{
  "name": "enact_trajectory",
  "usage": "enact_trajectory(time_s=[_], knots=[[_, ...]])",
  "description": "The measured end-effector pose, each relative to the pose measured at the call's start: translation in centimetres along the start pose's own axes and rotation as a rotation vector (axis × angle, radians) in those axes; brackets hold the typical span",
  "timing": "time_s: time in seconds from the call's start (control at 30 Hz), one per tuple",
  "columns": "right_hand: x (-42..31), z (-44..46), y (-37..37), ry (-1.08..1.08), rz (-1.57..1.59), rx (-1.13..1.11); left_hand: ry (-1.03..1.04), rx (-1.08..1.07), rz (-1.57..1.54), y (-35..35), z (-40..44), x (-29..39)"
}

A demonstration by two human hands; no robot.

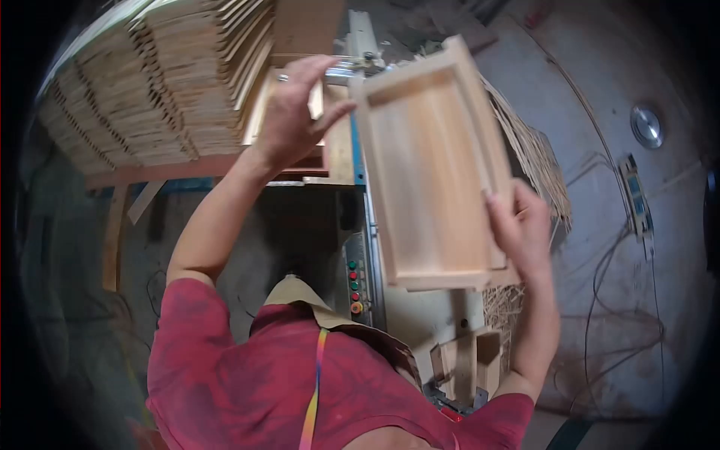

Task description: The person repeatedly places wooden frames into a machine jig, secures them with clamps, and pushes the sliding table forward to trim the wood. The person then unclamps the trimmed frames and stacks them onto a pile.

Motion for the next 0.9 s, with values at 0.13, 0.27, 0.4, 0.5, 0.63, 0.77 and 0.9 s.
enact_trajectory(time_s=[0.13,0.27,0.4,0.5,0.63,0.77,0.9], knots=[[0.2,2.6,9.8,0.016,0.08,-0.118,-0.049,0.067,0.058,1.5,-5.6,-5.4],[4.7,11.0,19.7,-0.108,0.267,-0.042,-0.745,0.093,-0.155,-0.1,-15.8,-12.8],[9.0,20.0,33.5,0.069,0.613,-0.145,-1.46,-0.245,-0.981,7.1,-30.5,-18.1],[8.3,25.2,39.6,0.071,0.649,-0.145,-1.466,-0.101,-1.062,9.6,-28.4,-21.4],[7.8,29.1,44.7,0.046,0.553,-0.113,-1.503,-0.033,-1.029,12.0,-25.4,-27.2],[7.1,31.2,46.0,0.088,0.279,-0.164,-1.574,-0.126,-0.91,12.3,-24.5,-30.4],[7.0,30.6,47.2,0.176,-0.173,-0.324,-1.609,-0.249,-0.823,11.8,-25.4,-30.8]])
Point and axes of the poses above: each hand's wrist, its own z-axis towards the middle knuckle, its own y-axis out of the palm, x = y × z, the point moved 10 cm from there along z, towards the middle knuckle, and after that the axes turned 3 degrees about -x, right-handed, at the moved point
